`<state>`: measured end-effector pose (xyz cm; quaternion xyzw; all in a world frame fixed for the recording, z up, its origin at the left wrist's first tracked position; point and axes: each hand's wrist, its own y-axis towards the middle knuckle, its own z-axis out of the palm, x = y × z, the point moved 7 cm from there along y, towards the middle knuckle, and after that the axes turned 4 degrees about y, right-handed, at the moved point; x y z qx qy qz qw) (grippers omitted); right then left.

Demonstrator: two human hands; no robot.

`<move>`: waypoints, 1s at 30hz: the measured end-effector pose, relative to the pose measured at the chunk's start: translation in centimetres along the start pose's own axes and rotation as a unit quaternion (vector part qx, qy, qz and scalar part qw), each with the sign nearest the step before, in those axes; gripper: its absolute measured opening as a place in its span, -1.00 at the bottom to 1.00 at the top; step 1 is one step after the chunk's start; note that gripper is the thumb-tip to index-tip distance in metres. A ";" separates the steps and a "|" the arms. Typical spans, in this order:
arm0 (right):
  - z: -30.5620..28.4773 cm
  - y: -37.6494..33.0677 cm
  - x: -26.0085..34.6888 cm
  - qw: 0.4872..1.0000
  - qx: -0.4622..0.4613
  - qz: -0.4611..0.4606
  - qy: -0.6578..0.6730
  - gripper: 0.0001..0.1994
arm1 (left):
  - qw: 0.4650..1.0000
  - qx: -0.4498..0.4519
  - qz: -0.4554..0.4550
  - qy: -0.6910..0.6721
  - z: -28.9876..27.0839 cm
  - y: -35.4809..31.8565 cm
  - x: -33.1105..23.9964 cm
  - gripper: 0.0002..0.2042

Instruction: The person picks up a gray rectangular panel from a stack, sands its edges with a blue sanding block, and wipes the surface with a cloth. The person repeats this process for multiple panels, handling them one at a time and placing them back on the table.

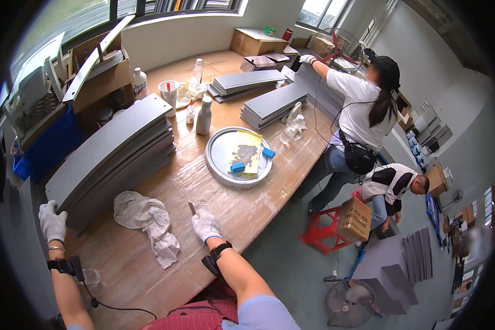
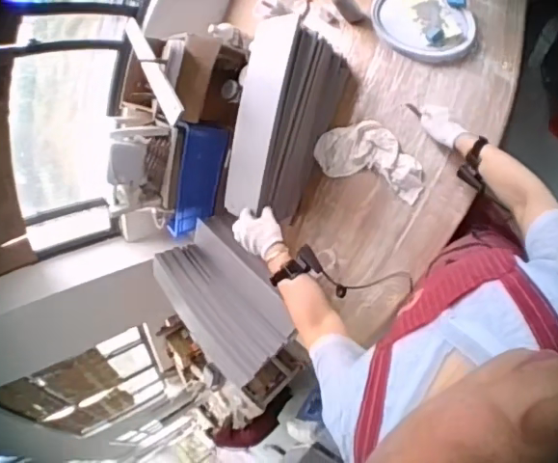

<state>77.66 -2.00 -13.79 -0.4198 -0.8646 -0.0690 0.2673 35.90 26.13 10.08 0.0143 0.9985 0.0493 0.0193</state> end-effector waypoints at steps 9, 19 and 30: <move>-0.9 -10.9 -3.4 0.850 0.136 0.214 0.461 -0.90 | 0.970 0.196 0.132 0.054 -0.9 6.5 -5.5 0.30; -2.4 -8.4 -3.7 0.791 0.160 0.203 0.555 -0.93 | 0.972 0.159 0.159 0.067 -1.1 2.0 -6.6 0.05; 1.4 -3.1 20.1 0.610 0.382 0.041 0.693 -0.86 | 0.971 0.111 0.173 0.125 -0.2 1.6 -4.4 -0.22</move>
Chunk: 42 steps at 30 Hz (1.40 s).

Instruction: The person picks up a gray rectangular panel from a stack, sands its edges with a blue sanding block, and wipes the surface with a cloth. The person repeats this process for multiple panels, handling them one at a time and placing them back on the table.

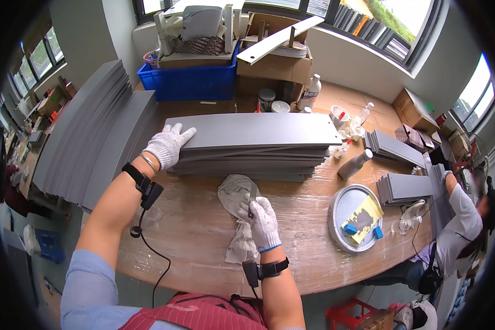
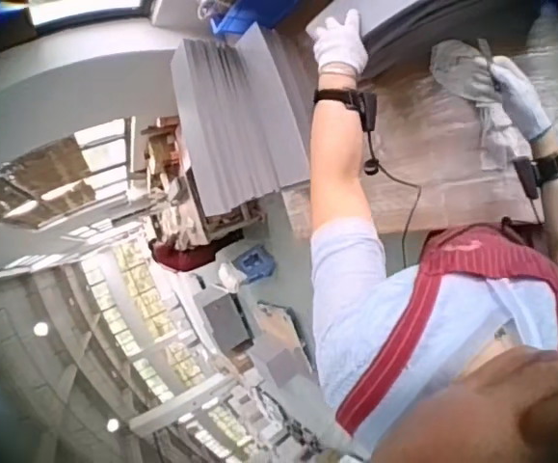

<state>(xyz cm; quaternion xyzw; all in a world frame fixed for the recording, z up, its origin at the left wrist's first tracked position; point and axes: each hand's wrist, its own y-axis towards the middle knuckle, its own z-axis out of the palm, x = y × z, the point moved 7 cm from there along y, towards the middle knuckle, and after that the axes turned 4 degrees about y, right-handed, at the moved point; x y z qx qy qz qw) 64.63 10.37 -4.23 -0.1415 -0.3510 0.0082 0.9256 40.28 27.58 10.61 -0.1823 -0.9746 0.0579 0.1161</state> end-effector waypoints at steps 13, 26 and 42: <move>2.4 9.5 8.3 0.977 -0.041 -0.165 -0.131 -0.88 | 0.500 -0.292 -0.223 -0.784 8.7 -10.4 -0.6 -0.25; 2.0 -6.1 4.4 0.990 -0.075 -0.122 -0.018 -0.90 | 0.403 -0.062 -0.044 -0.912 12.8 -16.8 -1.8 -0.29; -5.4 -27.2 -6.6 0.571 -0.381 -0.246 -0.684 -0.91 | 0.517 0.206 -0.142 -0.819 31.7 -26.9 -4.9 -0.57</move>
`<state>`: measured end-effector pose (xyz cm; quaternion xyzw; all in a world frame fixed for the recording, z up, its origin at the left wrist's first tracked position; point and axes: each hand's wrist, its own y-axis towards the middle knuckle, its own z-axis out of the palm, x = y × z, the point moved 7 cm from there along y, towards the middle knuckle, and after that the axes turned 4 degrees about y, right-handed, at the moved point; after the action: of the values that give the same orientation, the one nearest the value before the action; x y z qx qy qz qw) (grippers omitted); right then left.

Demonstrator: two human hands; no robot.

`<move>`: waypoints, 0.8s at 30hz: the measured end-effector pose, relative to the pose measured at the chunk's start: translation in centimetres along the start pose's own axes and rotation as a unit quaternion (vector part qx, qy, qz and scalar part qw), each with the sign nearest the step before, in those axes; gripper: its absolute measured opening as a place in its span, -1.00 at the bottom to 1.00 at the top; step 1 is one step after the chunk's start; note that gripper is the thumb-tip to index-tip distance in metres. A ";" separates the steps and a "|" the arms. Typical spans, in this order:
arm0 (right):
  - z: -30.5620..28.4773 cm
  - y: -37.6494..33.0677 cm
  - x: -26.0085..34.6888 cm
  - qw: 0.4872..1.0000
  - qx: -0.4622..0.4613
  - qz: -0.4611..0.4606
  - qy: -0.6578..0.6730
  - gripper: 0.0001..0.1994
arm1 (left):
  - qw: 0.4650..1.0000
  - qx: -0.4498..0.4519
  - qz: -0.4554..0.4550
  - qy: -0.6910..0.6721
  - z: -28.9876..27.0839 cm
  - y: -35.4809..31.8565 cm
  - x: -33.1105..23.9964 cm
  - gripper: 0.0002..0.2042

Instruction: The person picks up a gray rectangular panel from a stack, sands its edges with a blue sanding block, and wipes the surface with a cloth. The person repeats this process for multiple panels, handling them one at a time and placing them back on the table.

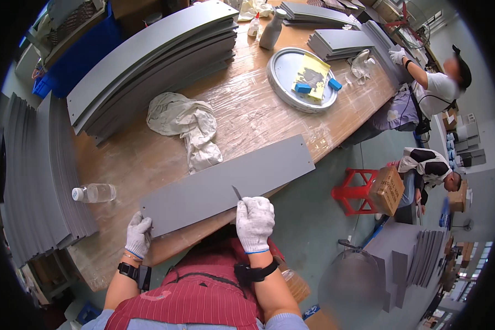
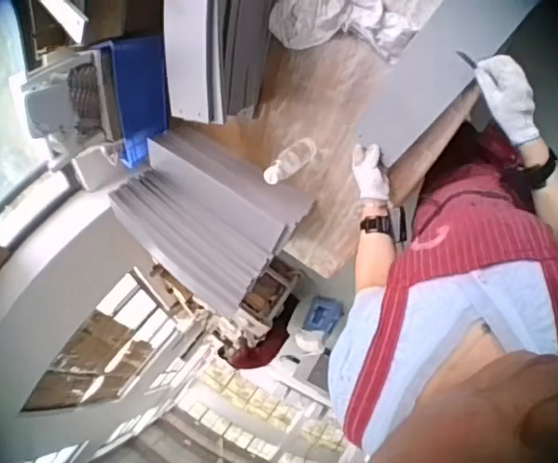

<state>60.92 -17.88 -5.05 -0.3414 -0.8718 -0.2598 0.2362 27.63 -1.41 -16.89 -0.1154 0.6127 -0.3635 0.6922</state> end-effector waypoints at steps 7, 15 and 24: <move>9.8 -2.2 8.1 0.957 0.192 -0.216 0.003 -0.96 | 0.990 -0.130 0.042 0.031 -0.6 0.6 0.3 -0.66; -2.5 13.1 -20.1 0.965 -0.125 0.051 -0.227 -0.84 | 0.977 -0.189 0.069 0.065 -0.2 0.0 0.0 -0.67; 1.8 13.8 -16.0 0.981 -0.045 -0.027 -0.189 -0.72 | 0.983 -0.175 0.022 -0.043 0.3 -0.5 0.5 -0.49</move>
<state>80.95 -15.63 -11.80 -0.3712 -0.8969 -0.2363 0.0446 27.73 -2.20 -16.89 -0.2369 0.6386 -0.2302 0.6951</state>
